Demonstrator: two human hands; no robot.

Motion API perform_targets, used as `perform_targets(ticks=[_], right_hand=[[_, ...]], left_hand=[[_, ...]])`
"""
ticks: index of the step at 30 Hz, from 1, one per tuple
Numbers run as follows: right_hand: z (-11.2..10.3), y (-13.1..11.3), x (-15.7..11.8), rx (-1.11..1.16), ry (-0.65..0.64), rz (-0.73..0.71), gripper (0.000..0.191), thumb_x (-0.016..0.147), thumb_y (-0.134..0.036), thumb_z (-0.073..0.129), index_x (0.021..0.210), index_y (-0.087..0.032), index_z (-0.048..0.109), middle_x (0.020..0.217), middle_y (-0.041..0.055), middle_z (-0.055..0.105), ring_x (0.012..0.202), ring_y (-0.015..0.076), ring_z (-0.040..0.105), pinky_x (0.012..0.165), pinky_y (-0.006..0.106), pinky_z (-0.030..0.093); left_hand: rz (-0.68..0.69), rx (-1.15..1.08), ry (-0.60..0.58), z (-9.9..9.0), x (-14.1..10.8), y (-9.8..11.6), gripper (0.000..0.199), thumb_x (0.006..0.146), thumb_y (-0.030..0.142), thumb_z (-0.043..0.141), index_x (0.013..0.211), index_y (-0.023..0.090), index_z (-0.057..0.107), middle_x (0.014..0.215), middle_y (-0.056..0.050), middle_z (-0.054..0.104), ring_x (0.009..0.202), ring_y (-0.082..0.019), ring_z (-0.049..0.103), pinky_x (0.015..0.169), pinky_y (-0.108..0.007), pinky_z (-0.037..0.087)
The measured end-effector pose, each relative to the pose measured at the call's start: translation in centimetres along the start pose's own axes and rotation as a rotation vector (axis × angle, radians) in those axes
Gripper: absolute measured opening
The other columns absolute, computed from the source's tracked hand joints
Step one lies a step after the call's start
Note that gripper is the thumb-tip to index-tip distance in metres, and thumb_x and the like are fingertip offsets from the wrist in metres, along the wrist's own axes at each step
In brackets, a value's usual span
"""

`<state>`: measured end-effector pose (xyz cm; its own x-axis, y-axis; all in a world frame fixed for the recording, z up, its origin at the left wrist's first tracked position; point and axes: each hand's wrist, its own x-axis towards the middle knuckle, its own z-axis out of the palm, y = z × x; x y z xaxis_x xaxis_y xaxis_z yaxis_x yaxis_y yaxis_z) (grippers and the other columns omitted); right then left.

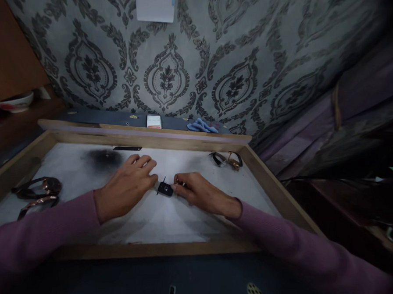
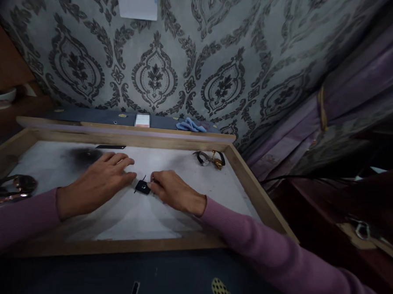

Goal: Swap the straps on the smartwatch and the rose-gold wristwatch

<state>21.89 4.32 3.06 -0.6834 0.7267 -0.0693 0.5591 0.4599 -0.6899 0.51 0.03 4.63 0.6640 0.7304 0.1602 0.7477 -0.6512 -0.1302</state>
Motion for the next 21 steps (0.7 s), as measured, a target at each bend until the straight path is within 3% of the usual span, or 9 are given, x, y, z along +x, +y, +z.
perform_targets(ticks=[5, 7, 10, 13, 16, 21], right_hand=[[1.4, 0.3, -0.7, 0.539, -0.017, 0.238, 0.021, 0.092, -0.026, 0.053, 0.072, -0.018, 0.049, 0.044, -0.0072, 0.051, 0.037, 0.0070, 0.046, 0.040, 0.017, 0.037], [2.1, 0.3, -1.0, 0.697, -0.007, 0.297, 0.022, 0.090, -0.029, 0.057, 0.074, -0.018, 0.050, 0.045, -0.0059, 0.056, 0.038, 0.0077, 0.051, 0.040, 0.017, 0.042], [3.1, 0.1, -1.4, 0.844, 0.010, 0.320, 0.023, 0.089, -0.031, 0.062, 0.074, -0.017, 0.050, 0.048, -0.0047, 0.060, 0.041, 0.0088, 0.057, 0.043, 0.018, 0.048], [3.8, 0.2, -1.8, 0.927, 0.002, 0.275, 0.025, 0.087, -0.033, 0.065, 0.074, -0.017, 0.051, 0.051, -0.0046, 0.061, 0.045, 0.0092, 0.061, 0.047, 0.019, 0.052], [4.1, 0.3, -2.1, 0.941, -0.048, 0.216, 0.026, 0.087, -0.036, 0.067, 0.077, -0.017, 0.053, 0.056, -0.0038, 0.063, 0.052, 0.0097, 0.065, 0.054, 0.021, 0.055], [3.6, 0.2, -2.7, 0.908, -0.098, 0.197, 0.029, 0.087, -0.042, 0.067, 0.080, -0.016, 0.056, 0.066, -0.0014, 0.066, 0.060, 0.0100, 0.067, 0.062, 0.023, 0.057]], left_hand=[[0.103, 0.167, 0.025, 0.3, 1.1, 0.3, 0.033, 0.093, 0.000, 0.036, 0.089, 0.015, 0.066, 0.100, -0.011, 0.063, 0.104, -0.029, 0.056, 0.102, -0.051, 0.037], [0.121, 0.175, -0.011, 0.9, 1.2, 0.3, 0.033, 0.093, 0.001, 0.036, 0.090, 0.014, 0.065, 0.094, -0.010, 0.064, 0.097, -0.027, 0.059, 0.096, -0.047, 0.043], [0.044, 0.038, -0.031, 1.9, 1.0, 0.2, 0.027, 0.093, 0.002, 0.039, 0.095, 0.014, 0.063, 0.092, -0.010, 0.065, 0.091, -0.025, 0.061, 0.085, -0.042, 0.049], [-0.091, -0.197, 0.006, 2.6, 0.6, 0.4, 0.019, 0.097, 0.012, 0.041, 0.098, 0.014, 0.060, 0.094, -0.010, 0.066, 0.091, -0.025, 0.063, 0.082, -0.040, 0.051], [-0.203, -0.393, 0.035, 2.9, 0.4, 0.9, 0.020, 0.099, 0.033, 0.048, 0.099, 0.016, 0.057, 0.096, -0.010, 0.066, 0.092, -0.026, 0.064, 0.080, -0.040, 0.053], [-0.247, -0.440, -0.017, 2.6, 0.3, 1.7, 0.032, 0.092, 0.042, 0.061, 0.107, 0.014, 0.056, 0.105, -0.012, 0.066, 0.104, -0.030, 0.061, 0.088, -0.046, 0.049]])
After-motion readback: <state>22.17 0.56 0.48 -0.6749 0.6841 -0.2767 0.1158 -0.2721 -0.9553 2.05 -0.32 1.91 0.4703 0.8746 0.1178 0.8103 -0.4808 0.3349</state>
